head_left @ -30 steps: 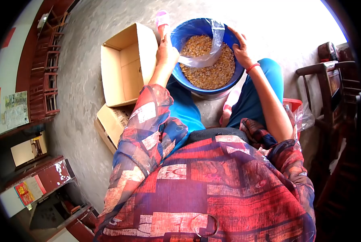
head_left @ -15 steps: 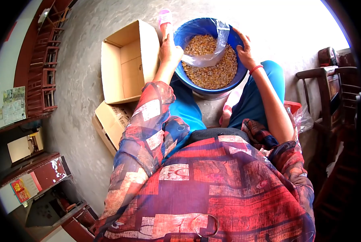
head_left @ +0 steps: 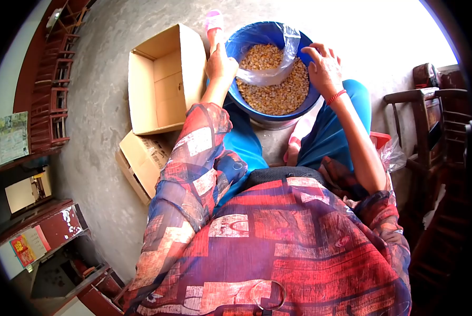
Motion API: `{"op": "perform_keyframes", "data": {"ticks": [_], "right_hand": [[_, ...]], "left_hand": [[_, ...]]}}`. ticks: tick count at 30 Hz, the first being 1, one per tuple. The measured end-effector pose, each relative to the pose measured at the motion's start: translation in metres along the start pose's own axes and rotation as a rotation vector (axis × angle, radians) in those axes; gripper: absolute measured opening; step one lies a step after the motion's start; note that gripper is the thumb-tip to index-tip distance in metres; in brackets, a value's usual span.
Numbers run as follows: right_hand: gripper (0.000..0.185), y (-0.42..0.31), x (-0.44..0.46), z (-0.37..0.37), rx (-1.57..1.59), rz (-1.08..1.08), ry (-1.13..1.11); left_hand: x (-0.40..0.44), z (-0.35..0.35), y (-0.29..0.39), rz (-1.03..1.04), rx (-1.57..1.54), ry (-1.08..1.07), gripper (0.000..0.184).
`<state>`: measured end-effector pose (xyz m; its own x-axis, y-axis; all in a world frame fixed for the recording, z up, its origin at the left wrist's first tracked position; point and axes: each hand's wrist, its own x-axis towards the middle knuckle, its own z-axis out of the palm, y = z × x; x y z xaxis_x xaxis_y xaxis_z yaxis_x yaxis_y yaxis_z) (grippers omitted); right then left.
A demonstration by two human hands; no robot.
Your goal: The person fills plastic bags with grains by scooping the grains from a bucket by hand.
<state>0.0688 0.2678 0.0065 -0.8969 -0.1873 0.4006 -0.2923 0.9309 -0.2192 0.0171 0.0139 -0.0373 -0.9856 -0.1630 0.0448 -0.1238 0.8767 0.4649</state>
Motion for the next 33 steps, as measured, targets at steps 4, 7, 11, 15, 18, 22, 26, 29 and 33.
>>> {"op": "perform_keyframes", "data": {"ticks": [4, 7, 11, 15, 18, 22, 26, 29, 33], "right_hand": [[0.016, -0.014, 0.001, 0.011, 0.292, -0.214, -0.420], [0.022, -0.028, 0.007, 0.018, 0.171, -0.368, -0.989], [0.023, -0.031, 0.007, 0.070, -0.152, -0.402, -1.233], [0.025, -0.012, -0.004, 0.156, -0.205, -0.242, -1.588], [0.035, -0.048, 0.003, 0.143, -0.191, -0.237, -1.749], [0.045, -0.095, -0.004, 0.130, 0.041, -0.086, -1.721], [0.042, -0.087, 0.001, 0.118, 0.109, 0.180, -1.776], [0.039, -0.082, 0.010, 0.108, 0.131, 0.237, -1.905], [0.035, -0.074, 0.017, 0.074, 0.483, 0.300, -1.764]], "left_hand": [[-0.001, -0.005, 0.003, -0.040, 0.009, -0.052, 0.045], [-0.002, -0.007, 0.005, -0.045, 0.017, -0.062, 0.046], [-0.003, -0.007, 0.005, -0.028, -0.004, -0.066, 0.045], [-0.004, -0.008, 0.008, -0.002, -0.050, -0.031, 0.033], [-0.002, -0.009, 0.008, -0.011, -0.058, -0.050, 0.033], [-0.002, -0.006, 0.006, -0.008, -0.087, -0.030, 0.033], [-0.002, -0.006, 0.005, -0.004, -0.088, -0.026, 0.034], [0.000, -0.007, 0.007, -0.014, -0.079, -0.047, 0.036], [-0.001, -0.008, 0.007, -0.021, -0.082, -0.046, 0.035]]}}
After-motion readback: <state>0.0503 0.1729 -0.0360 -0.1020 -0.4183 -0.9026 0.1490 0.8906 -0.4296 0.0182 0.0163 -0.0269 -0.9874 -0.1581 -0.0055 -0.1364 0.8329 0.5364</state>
